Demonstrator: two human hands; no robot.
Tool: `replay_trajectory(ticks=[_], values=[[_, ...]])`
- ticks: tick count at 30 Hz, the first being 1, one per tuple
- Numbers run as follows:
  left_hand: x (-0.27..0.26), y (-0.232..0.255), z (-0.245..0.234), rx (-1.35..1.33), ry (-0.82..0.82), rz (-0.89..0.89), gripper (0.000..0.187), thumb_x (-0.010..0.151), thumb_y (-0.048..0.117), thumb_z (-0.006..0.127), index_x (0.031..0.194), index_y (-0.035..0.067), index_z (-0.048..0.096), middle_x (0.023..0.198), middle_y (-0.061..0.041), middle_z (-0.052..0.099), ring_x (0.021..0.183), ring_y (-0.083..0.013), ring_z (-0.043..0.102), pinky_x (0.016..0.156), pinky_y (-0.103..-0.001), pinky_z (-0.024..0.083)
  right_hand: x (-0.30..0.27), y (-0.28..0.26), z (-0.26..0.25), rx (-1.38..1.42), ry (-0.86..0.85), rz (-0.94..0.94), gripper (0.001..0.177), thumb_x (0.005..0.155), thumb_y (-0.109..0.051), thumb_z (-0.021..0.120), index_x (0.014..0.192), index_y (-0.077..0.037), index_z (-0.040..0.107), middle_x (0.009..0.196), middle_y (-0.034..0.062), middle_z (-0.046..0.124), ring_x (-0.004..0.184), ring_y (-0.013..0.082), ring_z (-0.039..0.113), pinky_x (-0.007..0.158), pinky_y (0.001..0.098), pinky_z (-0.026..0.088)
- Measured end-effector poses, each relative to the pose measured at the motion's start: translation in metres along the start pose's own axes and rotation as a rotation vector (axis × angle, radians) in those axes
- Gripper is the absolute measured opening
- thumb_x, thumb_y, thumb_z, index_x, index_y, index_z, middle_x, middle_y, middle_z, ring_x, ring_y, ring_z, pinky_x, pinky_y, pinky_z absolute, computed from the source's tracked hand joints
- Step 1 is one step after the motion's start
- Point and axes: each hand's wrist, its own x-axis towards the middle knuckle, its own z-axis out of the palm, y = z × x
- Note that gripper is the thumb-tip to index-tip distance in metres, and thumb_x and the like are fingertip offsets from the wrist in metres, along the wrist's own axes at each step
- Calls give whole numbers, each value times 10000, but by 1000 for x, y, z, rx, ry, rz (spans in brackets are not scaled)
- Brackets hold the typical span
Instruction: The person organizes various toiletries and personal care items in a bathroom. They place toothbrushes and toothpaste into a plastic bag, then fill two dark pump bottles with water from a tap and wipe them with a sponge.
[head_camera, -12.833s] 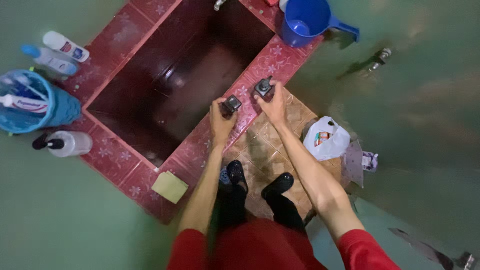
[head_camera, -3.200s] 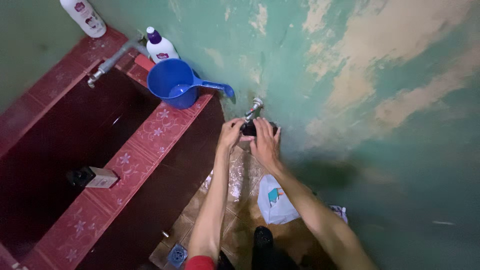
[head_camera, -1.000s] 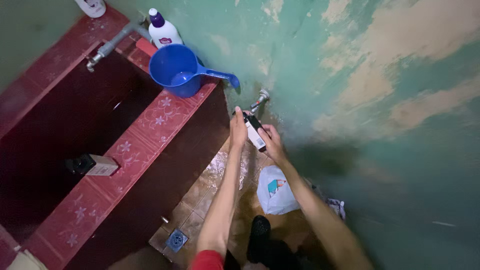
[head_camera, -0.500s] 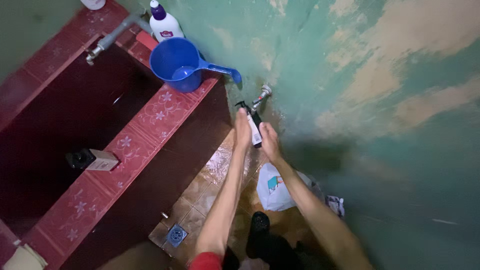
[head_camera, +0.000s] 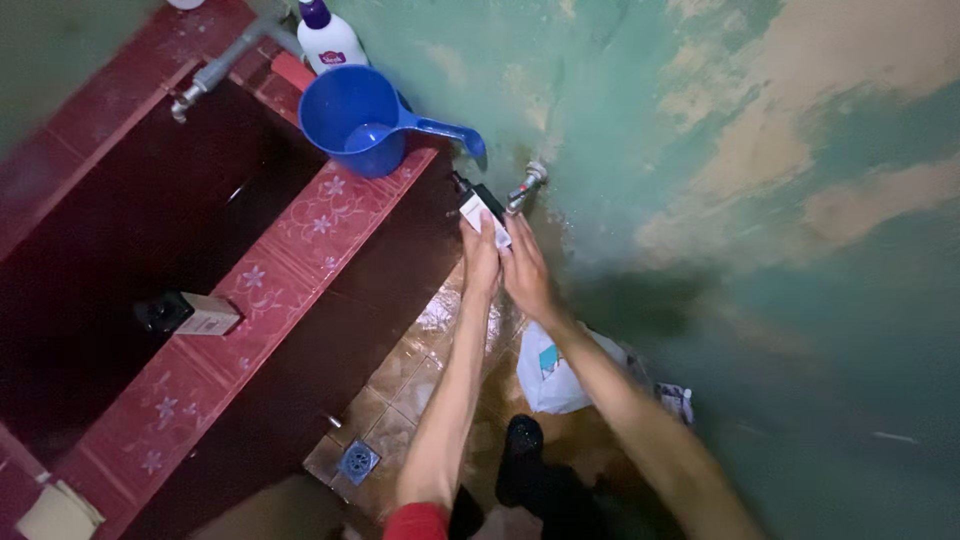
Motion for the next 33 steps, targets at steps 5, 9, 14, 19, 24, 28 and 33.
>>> replay_trajectory(ticks=[5,9,14,19,24,28,33], values=[[3,-17,-22,18,-146,-13,474,994,141,673,1396,4,463,1239,-120,645,1089,-179,639,930,-330,538,10,14,-16,-11,-137,460,449,1052,-221,607,1458,-42,540,1381,214,633,1261,375,639,1067,432,486],[-3,-12,-34,133,-138,-72,514,920,78,750,1360,7,495,1182,-105,692,1071,-189,677,949,-326,550,33,-20,-44,92,99,347,495,956,-163,715,1395,-10,546,1240,185,645,1087,280,668,891,345,544],[-8,3,-39,180,-193,-21,563,852,-40,771,1349,7,509,1190,-99,699,1085,-189,673,964,-337,550,84,-58,-66,123,77,127,386,942,-146,751,1272,15,632,1086,162,648,901,210,654,756,302,552],[-8,20,-49,153,-201,67,646,815,-97,759,1380,7,464,1240,-120,656,1136,-194,655,1012,-335,532,115,-57,-63,-157,-19,209,319,950,-225,822,933,23,623,862,137,641,742,291,640,684,411,506],[-23,69,-75,184,-152,142,697,805,-107,767,1399,13,423,1296,-144,610,1191,-207,627,1011,-334,551,107,-74,-57,-262,78,142,300,990,-201,825,1064,-11,605,1022,159,606,910,328,616,781,460,510],[-41,133,-112,354,-99,206,695,803,-76,769,1407,13,437,1297,-132,602,1180,-202,617,915,-338,608,71,-128,-14,-111,54,175,424,946,-139,795,1319,-69,606,1165,138,578,987,252,608,796,425,540],[-71,204,-170,398,-18,231,659,848,-57,746,1444,13,475,1333,-136,618,1188,-213,652,972,-333,596,54,-195,75,298,-287,-63,831,788,-81,791,1514,-16,393,1398,217,529,1201,316,591,933,431,527]])
